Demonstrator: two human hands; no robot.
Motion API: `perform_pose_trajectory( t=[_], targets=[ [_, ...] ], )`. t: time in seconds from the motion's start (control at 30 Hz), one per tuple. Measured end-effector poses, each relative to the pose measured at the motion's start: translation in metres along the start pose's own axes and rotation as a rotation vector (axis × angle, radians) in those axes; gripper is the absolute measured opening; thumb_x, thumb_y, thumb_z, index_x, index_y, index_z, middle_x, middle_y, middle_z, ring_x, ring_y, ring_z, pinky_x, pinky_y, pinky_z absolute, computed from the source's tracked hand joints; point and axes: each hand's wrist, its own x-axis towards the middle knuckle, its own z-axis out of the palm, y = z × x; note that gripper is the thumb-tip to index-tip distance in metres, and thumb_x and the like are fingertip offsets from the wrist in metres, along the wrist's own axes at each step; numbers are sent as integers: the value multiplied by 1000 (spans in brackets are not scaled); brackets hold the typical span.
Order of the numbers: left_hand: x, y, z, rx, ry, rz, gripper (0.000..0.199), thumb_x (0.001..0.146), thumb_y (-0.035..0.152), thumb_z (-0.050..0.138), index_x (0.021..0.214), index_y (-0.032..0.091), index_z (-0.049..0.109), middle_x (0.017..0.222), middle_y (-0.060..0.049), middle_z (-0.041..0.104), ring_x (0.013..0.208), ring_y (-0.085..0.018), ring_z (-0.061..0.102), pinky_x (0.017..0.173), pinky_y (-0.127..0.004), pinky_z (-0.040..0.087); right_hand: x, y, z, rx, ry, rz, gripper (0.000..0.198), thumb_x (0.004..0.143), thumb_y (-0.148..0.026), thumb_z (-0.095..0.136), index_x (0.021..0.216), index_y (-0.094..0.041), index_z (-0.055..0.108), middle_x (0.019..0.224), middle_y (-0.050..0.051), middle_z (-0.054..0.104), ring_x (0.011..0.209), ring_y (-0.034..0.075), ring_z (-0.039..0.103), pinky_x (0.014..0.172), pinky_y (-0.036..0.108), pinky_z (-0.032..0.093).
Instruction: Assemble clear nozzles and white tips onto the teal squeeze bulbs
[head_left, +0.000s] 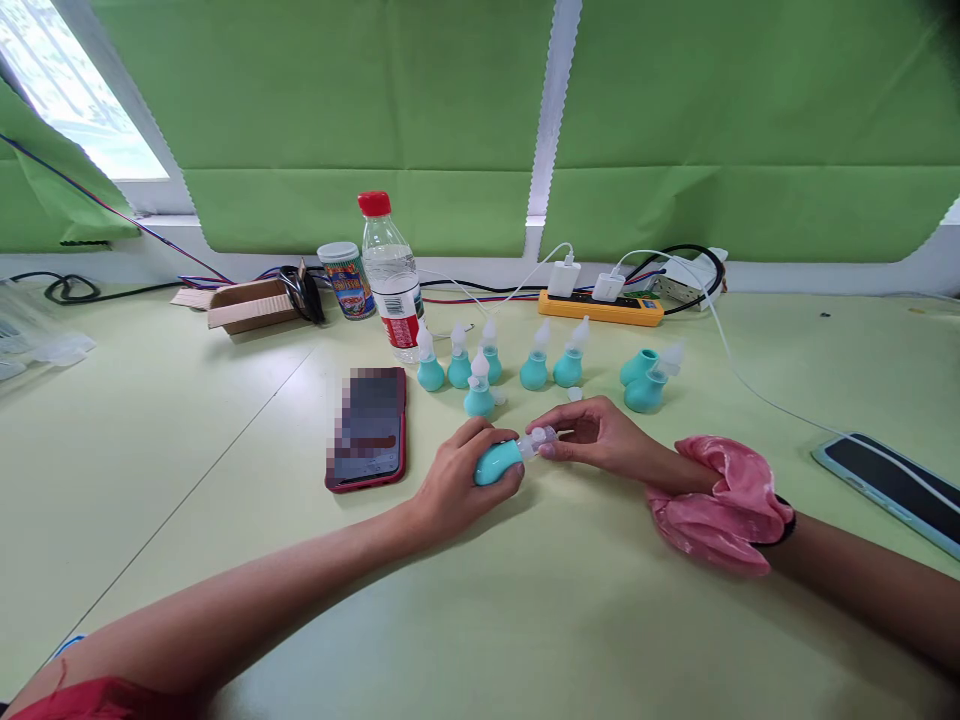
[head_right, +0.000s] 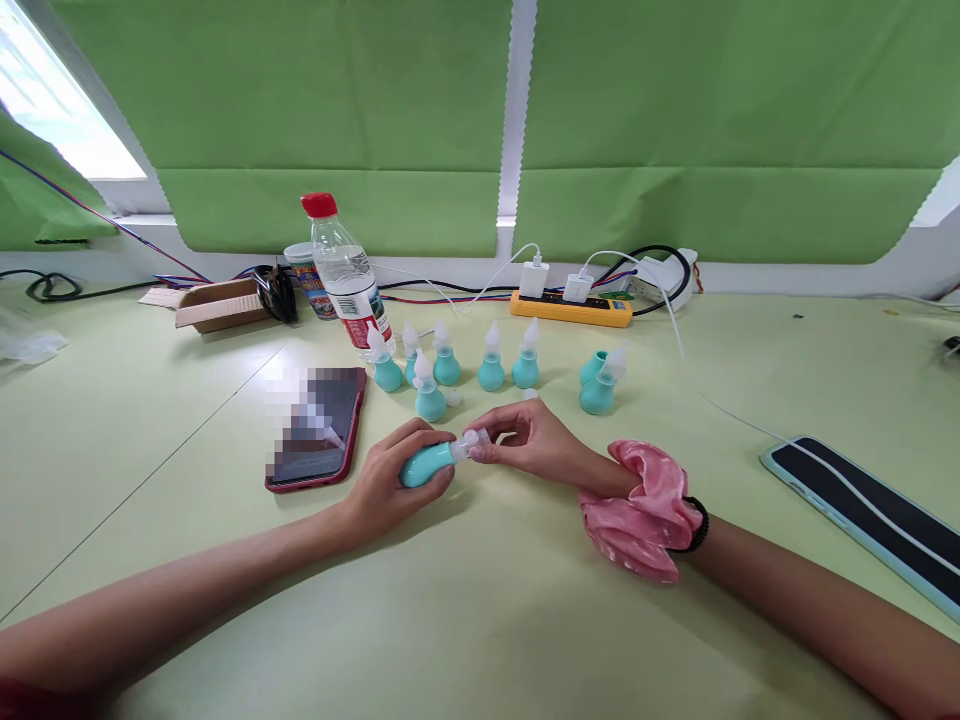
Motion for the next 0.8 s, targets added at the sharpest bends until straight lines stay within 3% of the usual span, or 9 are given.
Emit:
perform_pose_trajectory(
  t=[0.4, 0.57, 0.8],
  targets=[
    [0, 1, 0, -7, -28, -41, 25, 72, 35, 58, 86, 15, 60, 74, -3, 59, 64, -13, 56, 61, -24, 46, -11, -4, 11, -211, 103, -163, 26, 70, -37, 61, 87, -18, 67, 76, 4, 65, 63, 14, 55, 61, 28, 46],
    [-3, -1, 2, 9, -6, 10, 24, 74, 35, 56, 88, 16, 58, 72, -2, 62, 61, -12, 57, 58, -23, 46, -10, -2, 15, -61, 50, -63, 27, 68, -39, 62, 81, -16, 66, 77, 5, 65, 71, 16, 57, 63, 28, 45],
    [-6, -3, 3, 125, -2, 85, 25, 77, 35, 52, 90, 15, 57, 70, -3, 59, 61, -13, 57, 56, -23, 45, -10, -6, 20, 101, 16, 65, 36, 65, -46, 62, 76, -12, 63, 59, 3, 61, 49, 8, 46, 46, 22, 35]
  ],
)
